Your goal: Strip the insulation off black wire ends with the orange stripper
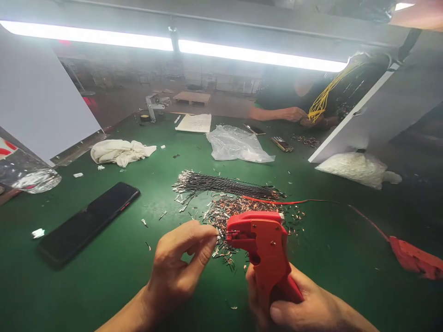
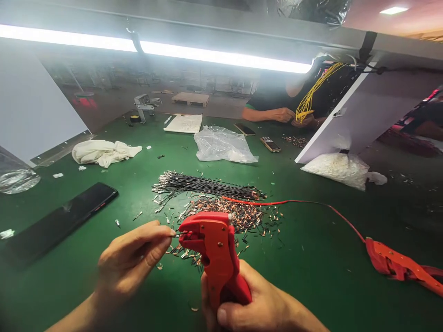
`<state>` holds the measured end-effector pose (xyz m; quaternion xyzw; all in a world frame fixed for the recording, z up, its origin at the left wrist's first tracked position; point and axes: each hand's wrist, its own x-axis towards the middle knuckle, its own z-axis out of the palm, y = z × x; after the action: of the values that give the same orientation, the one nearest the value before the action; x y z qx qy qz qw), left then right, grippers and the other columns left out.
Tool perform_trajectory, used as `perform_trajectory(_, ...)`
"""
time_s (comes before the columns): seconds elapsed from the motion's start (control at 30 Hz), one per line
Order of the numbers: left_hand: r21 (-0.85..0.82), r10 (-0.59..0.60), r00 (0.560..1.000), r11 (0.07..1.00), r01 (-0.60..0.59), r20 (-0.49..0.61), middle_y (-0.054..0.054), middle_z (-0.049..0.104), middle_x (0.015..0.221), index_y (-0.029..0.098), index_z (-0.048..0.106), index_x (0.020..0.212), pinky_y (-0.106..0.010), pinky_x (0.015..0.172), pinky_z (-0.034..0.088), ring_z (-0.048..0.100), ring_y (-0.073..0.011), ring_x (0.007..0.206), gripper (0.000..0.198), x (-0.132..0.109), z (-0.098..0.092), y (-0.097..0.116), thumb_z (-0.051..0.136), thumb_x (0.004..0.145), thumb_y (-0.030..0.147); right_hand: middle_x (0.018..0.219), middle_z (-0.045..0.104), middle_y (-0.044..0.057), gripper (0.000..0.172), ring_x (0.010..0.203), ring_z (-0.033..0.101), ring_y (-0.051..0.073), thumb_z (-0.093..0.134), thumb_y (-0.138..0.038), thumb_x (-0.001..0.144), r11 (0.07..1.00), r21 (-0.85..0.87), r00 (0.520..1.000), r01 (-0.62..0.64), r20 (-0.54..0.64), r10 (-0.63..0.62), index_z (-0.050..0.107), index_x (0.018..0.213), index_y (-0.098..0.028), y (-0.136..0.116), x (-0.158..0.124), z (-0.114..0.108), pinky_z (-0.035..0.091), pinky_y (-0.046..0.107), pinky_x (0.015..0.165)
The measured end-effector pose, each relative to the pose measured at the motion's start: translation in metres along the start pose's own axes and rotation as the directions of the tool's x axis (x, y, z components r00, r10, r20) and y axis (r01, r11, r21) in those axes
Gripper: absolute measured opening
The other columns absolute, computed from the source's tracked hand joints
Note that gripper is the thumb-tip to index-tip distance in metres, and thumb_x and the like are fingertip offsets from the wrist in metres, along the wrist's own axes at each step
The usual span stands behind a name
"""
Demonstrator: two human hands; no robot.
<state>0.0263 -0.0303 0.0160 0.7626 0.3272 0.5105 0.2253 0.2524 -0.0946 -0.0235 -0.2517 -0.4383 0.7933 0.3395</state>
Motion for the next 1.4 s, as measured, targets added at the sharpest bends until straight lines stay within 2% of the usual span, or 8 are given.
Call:
perform_trajectory(0.2, -0.127, -0.052, 0.997, 0.99, 0.059, 0.055, 0.004, 0.051, 0.06, 0.017, 0.066, 0.083, -0.018, 0.045, 0.037, 0.042, -0.006, 0.05, 0.012, 0.001, 0.002, -0.002, 0.058, 0.085, 0.009, 0.073, 0.057, 0.001, 0.037, 0.061, 0.047, 0.01, 0.076, -0.038, 0.073, 0.997, 0.039, 0.993, -0.069, -0.096, 0.073, 0.058, 0.095, -0.014, -0.006, -0.003, 0.006, 0.035, 0.019, 0.057)
perform_trajectory(0.33, -0.151, -0.061, 0.997, 0.986, 0.066, 0.036, 0.004, 0.051, 0.06, 0.018, 0.066, 0.084, -0.017, 0.044, 0.036, 0.042, -0.0058, 0.05, 0.012, 0.001, 0.002, -0.002, 0.058, 0.085, 0.008, 0.072, 0.056, 0.002, 0.034, 0.061, 0.048, 0.01, 0.075, -0.04, 0.075, 0.996, 0.015, 0.996, -0.086, -0.019, 0.086, 0.059, 0.09, -0.013, -0.008, -0.001, 0.004, 0.037, 0.019, 0.056)
perform_trajectory(0.5, -0.09, -0.048, 0.999, 0.995, 0.047, -0.014, 0.002, 0.061, 0.067, 0.019, 0.066, 0.087, -0.017, 0.046, 0.041, 0.05, -0.0066, 0.052, 0.013, -0.002, 0.003, -0.002, 0.059, 0.084, 0.008, 0.067, 0.05, 0.0, 0.034, 0.056, 0.048, 0.011, 0.068, -0.043, 0.08, 1.0, 0.023, 0.999, -0.004, 0.033, 0.004, 0.053, 0.091, -0.014, -0.005, 0.003, 0.001, 0.039, 0.021, 0.052)
perform_trajectory(0.63, -0.101, -0.071, 0.997, 0.993, 0.068, -0.02, 0.0, 0.066, 0.072, 0.018, 0.065, 0.088, -0.016, 0.046, 0.042, 0.053, -0.007, 0.054, 0.014, -0.004, 0.006, -0.002, 0.058, 0.085, 0.007, 0.07, 0.051, 0.003, 0.034, 0.059, 0.048, 0.011, 0.066, -0.042, 0.082, 0.999, -0.031, 0.998, -0.008, 0.065, 0.01, 0.053, 0.09, -0.012, -0.005, 0.004, 0.001, 0.039, 0.02, 0.053)
perform_trajectory(0.8, -0.143, -0.08, 0.997, 0.986, 0.08, 0.008, 0.002, 0.064, 0.069, 0.018, 0.066, 0.088, -0.015, 0.043, 0.039, 0.046, -0.0049, 0.05, 0.012, -0.004, 0.009, 0.0, 0.059, 0.085, 0.008, 0.071, 0.052, 0.002, 0.032, 0.058, 0.048, 0.009, 0.068, -0.039, 0.082, 1.0, 0.015, 0.999, 0.017, 0.038, -0.018, 0.054, 0.091, -0.012, -0.005, 0.003, 0.002, 0.039, 0.019, 0.053)
perform_trajectory(1.0, -0.133, -0.087, 0.996, 0.987, 0.087, 0.005, 0.002, 0.064, 0.067, 0.016, 0.066, 0.087, -0.014, 0.041, 0.037, 0.043, -0.0041, 0.048, 0.013, -0.004, 0.01, -0.002, 0.059, 0.083, 0.007, 0.07, 0.053, 0.003, 0.035, 0.058, 0.049, 0.01, 0.068, -0.041, 0.081, 1.0, 0.014, 0.999, -0.018, 0.042, 0.018, 0.053, 0.091, -0.012, -0.004, 0.002, 0.002, 0.041, 0.019, 0.053)
perform_trajectory(1.2, -0.18, -0.071, 0.997, 0.981, 0.077, 0.043, 0.002, 0.066, 0.071, 0.017, 0.066, 0.09, -0.014, 0.042, 0.037, 0.046, -0.0043, 0.049, 0.015, -0.001, 0.009, 0.0, 0.057, 0.085, 0.006, 0.065, 0.053, 0.003, 0.036, 0.056, 0.048, 0.009, 0.07, -0.044, 0.076, 1.0, -0.021, 0.997, -0.021, -0.072, 0.019, 0.058, 0.081, -0.01, -0.004, 0.001, 0.01, 0.036, 0.018, 0.051)
perform_trajectory(1.4, -0.168, -0.054, 0.99, 0.983, 0.075, 0.129, 0.003, 0.057, 0.061, 0.016, 0.065, 0.087, -0.017, 0.04, 0.032, 0.04, -0.0055, 0.048, 0.014, 0.003, 0.004, 0.0, 0.055, 0.086, 0.006, 0.063, 0.052, 0.001, 0.038, 0.054, 0.045, 0.008, 0.072, -0.046, 0.072, 0.996, -0.041, 0.983, -0.084, -0.165, 0.076, 0.059, 0.08, -0.012, -0.011, -0.002, 0.017, 0.032, 0.017, 0.047)
